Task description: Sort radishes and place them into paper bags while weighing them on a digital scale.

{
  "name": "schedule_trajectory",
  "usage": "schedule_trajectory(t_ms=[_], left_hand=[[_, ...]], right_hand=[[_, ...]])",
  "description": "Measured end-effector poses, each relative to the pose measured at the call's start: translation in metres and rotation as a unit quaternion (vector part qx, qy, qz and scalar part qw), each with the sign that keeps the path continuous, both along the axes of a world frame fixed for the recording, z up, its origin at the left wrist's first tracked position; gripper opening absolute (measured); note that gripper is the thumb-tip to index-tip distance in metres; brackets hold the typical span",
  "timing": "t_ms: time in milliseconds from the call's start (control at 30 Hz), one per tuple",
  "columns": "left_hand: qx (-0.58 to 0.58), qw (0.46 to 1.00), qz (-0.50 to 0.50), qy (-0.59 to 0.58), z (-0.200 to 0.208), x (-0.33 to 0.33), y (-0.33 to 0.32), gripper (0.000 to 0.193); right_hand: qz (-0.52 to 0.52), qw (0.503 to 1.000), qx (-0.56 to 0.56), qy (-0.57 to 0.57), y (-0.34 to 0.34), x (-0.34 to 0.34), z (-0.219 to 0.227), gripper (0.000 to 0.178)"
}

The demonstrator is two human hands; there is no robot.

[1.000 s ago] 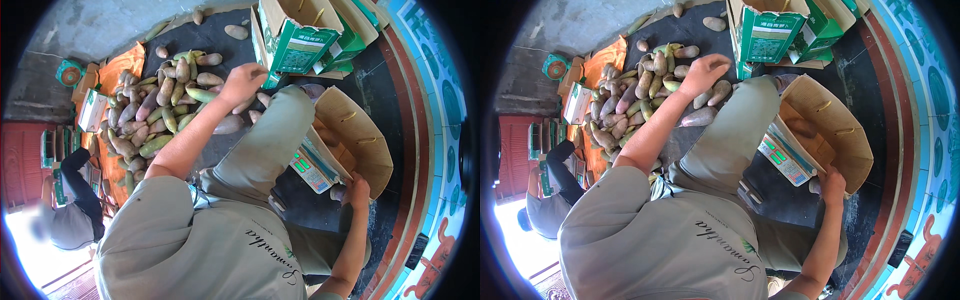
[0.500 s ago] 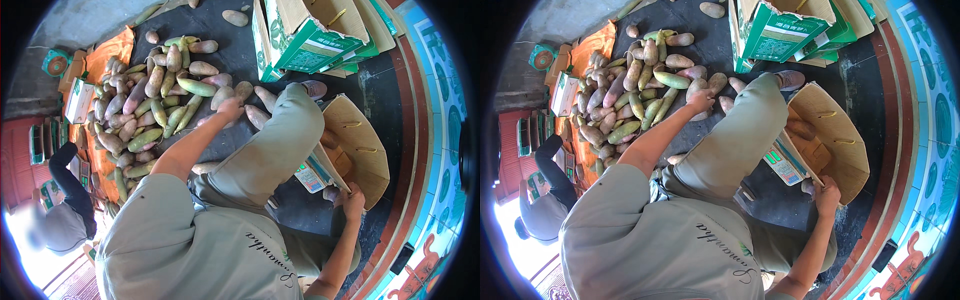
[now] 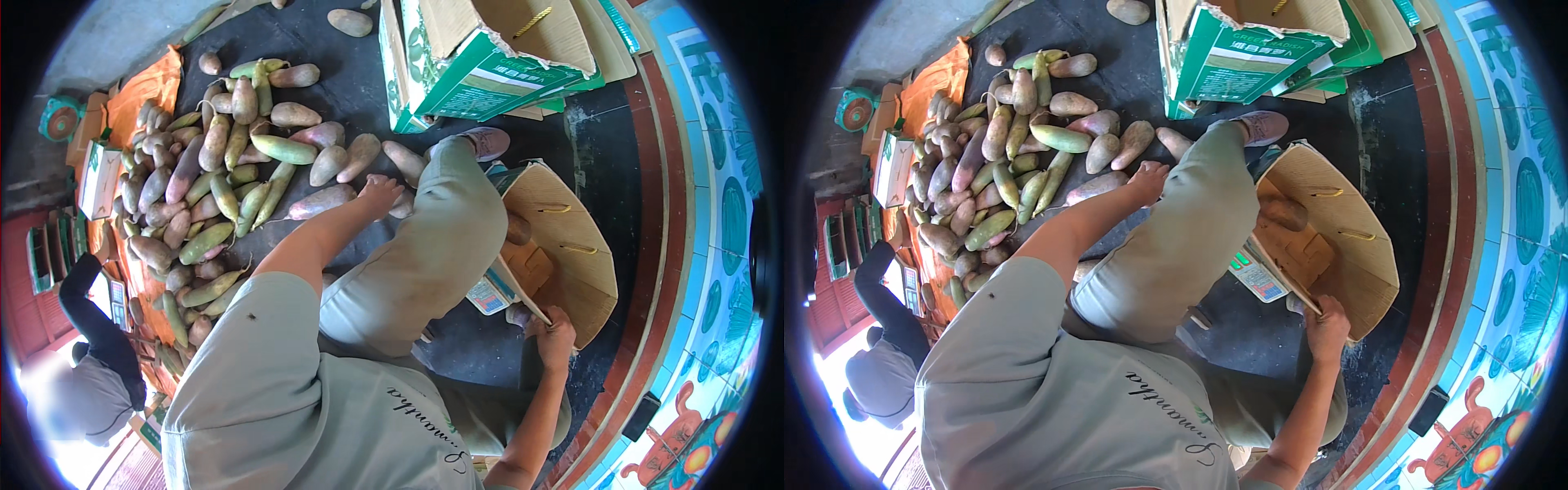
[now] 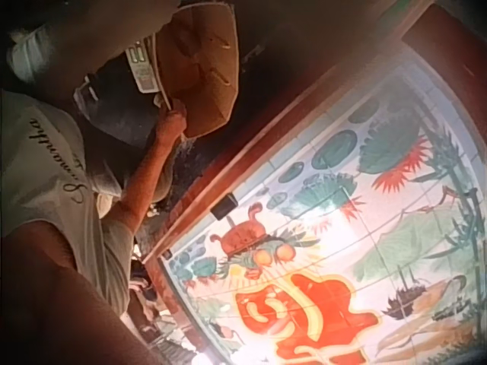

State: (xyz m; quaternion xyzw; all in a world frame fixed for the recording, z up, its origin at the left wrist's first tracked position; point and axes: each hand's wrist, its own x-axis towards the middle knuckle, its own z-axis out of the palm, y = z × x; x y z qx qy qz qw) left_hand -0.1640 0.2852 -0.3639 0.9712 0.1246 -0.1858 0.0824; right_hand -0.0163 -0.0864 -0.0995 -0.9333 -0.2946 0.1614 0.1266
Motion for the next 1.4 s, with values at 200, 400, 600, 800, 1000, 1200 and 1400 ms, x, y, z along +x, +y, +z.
schedule_trajectory(t_ms=[200,400,600,800,1000,1200,1400], left_hand=[[-0.010,0.997,-0.033,0.069,0.027,0.019,-0.010,0.059],[-0.030,0.964,-0.255,0.073,0.015,0.026,-0.023,0.053],[0.043,0.964,-0.251,0.082,-0.040,0.013,-0.031,0.042],[0.030,0.987,-0.145,-0.057,0.005,-0.007,-0.009,0.041],[-0.131,0.951,0.214,-0.178,0.084,-0.025,0.031,0.067],[-0.085,0.876,0.317,-0.353,0.206,-0.038,0.036,0.069],[-0.149,0.770,0.348,-0.513,0.318,-0.034,0.014,0.064]], right_hand=[[0.013,1.000,-0.024,0.012,-0.001,0.004,0.001,0.013],[0.014,1.000,-0.011,-0.015,-0.001,0.004,0.002,0.016],[0.028,0.999,-0.021,-0.012,0.000,0.003,0.001,0.012],[0.015,1.000,-0.023,-0.005,-0.005,0.001,-0.010,0.015],[0.034,0.998,-0.025,-0.050,-0.002,0.000,-0.001,0.018],[0.030,0.996,-0.048,-0.068,-0.017,0.004,-0.019,0.016],[0.033,0.995,-0.059,-0.078,-0.023,0.003,-0.027,0.017]])
